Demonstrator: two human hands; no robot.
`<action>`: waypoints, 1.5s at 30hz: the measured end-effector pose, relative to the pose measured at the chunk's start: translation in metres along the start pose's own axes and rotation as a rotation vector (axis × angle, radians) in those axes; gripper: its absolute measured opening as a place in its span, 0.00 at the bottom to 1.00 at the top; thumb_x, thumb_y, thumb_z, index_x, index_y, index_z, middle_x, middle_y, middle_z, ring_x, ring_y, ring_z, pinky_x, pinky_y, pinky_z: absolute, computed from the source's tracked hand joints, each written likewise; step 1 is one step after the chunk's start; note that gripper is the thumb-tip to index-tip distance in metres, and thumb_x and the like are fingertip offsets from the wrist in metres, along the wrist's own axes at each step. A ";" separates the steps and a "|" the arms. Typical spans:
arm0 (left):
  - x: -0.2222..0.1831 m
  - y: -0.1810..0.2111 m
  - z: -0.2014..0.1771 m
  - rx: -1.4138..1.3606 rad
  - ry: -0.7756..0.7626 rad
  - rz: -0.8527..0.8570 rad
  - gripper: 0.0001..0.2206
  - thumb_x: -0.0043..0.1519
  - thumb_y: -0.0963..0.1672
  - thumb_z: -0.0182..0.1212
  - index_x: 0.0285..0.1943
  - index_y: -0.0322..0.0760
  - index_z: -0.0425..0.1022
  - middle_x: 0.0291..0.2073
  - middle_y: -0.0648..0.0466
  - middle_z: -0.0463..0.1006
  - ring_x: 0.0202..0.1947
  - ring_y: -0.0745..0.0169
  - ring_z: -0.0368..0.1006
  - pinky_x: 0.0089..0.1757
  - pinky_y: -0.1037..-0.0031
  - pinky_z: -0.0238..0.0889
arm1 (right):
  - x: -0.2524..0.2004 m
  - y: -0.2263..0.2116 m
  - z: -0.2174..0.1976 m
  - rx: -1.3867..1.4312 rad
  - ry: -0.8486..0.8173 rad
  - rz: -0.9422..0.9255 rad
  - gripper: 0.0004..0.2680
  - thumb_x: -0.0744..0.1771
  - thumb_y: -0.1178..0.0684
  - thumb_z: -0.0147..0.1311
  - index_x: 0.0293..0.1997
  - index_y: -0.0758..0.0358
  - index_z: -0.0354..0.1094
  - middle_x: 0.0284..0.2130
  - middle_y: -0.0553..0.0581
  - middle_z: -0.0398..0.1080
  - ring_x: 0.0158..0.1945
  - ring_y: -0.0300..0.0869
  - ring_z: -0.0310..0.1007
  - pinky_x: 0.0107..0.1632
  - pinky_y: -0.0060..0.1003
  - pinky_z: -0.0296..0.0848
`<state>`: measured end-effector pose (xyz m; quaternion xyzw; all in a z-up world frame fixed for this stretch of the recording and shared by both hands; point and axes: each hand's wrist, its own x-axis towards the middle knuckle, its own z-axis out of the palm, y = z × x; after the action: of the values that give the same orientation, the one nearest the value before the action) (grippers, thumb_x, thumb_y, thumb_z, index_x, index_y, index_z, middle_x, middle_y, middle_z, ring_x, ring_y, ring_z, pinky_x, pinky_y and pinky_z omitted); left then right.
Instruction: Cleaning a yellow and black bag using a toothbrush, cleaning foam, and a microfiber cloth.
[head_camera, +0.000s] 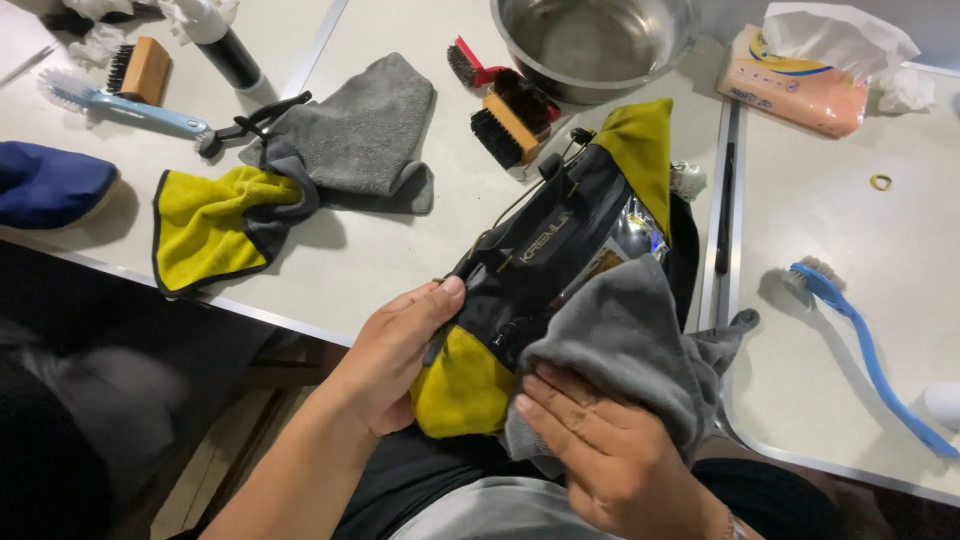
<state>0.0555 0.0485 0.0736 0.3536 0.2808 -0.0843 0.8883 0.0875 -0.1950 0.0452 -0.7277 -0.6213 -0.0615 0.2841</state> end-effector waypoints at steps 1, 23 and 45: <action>-0.002 0.004 0.003 -0.001 0.006 0.005 0.11 0.68 0.46 0.55 0.45 0.30 0.75 0.38 0.39 0.82 0.35 0.43 0.80 0.36 0.60 0.74 | -0.002 0.003 -0.006 0.005 0.001 -0.006 0.20 0.62 0.67 0.41 0.62 0.75 0.66 0.62 0.73 0.66 0.67 0.62 0.67 0.69 0.52 0.66; 0.017 0.031 -0.031 0.163 0.204 -0.023 0.17 0.64 0.48 0.56 0.54 0.32 0.74 0.43 0.39 0.81 0.41 0.41 0.77 0.43 0.57 0.72 | -0.059 0.039 0.009 -0.183 0.146 0.275 0.17 0.62 0.72 0.43 0.53 0.71 0.73 0.53 0.67 0.74 0.58 0.56 0.74 0.66 0.49 0.71; 0.035 0.056 -0.058 0.505 0.440 -0.041 0.17 0.61 0.52 0.62 0.51 0.39 0.71 0.41 0.44 0.80 0.39 0.47 0.78 0.40 0.60 0.72 | -0.055 0.036 -0.006 0.515 1.106 1.098 0.11 0.70 0.62 0.47 0.59 0.67 0.68 0.53 0.60 0.74 0.58 0.49 0.75 0.65 0.42 0.78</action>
<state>0.0787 0.1311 0.0521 0.5666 0.4433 -0.0908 0.6886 0.1109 -0.2477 0.0134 -0.7045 0.0586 -0.1191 0.6972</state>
